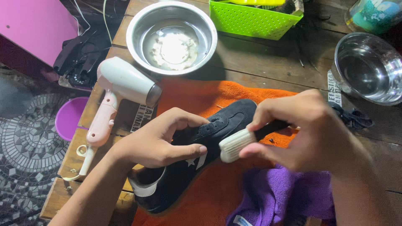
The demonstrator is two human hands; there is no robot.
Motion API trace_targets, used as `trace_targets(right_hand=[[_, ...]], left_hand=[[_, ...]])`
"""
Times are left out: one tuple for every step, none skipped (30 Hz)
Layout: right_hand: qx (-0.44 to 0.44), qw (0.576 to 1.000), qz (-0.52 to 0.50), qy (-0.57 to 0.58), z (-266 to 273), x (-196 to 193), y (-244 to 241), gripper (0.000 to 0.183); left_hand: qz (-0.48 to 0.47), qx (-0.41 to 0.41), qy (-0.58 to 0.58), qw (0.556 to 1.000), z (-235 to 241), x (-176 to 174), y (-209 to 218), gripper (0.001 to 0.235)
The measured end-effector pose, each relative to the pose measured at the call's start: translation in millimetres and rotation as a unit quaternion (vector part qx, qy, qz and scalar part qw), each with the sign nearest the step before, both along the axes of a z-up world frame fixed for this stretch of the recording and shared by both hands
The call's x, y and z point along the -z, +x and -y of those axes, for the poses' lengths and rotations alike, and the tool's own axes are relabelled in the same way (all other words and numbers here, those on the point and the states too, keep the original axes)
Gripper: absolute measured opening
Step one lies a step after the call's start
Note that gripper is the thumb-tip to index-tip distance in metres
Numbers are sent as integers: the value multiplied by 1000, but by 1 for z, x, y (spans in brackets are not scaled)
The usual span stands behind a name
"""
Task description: The person cleans a black sneaker by scrubbing the upper fabric with a brush and then uses a small metal tool to pick debris out of the sole's treads. The shoe is held over an orange towel on a wooden table.
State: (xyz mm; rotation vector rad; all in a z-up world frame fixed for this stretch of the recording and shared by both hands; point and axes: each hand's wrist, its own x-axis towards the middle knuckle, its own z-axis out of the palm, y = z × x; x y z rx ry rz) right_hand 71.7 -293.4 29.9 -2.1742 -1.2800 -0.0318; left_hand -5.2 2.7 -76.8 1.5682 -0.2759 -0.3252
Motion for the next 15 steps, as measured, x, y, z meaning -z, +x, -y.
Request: trace_targets(right_hand=[[1,1000,-2,1,-3,1,0,44],[-12,1000,19,-3,-6,3,0,43],[-25,999,39,-7,-9,4,-1,42],[-24,999,38,-6,-2,6,7,42],[4,999,42,-16,6,7,15,42],[32,998,45,-27,14,8,22,44],[34,998,42,-27,23,9,26,44],[85,995,49,-32,32,10,30,45],[135,988,59,-37,40,8,36,47],[135,988,61,-36,43,5,32,47],[143,989,22,12,46,1,29,47],[150,987,-18,59,49,-2,25,47],[150,987,-18,58,45,-6,23,47],[133,990,-12,43,42,-9,21,48],[116,993,-7,27,39,-11,19,49]], left_hand=[[-2,1,1,1000,0,-10,2,56],[-2,24,18,1000,0,-19,4,52],[-2,48,35,998,1,-29,6,50],[-3,49,35,998,0,-31,8,50],[8,65,35,997,0,-33,9,46],[19,81,35,996,0,-36,11,42],[17,82,34,996,0,-31,8,42],[5,54,29,998,-1,-28,6,45],[-2,24,23,999,-2,-25,6,49],[0,23,24,999,-2,-27,6,49],[-8,34,27,999,-2,-30,6,49],[-15,45,31,998,-1,-32,7,50],[-15,45,30,998,-2,-29,7,50],[-9,38,22,999,-2,-26,6,50],[-4,31,14,999,-3,-23,5,50]])
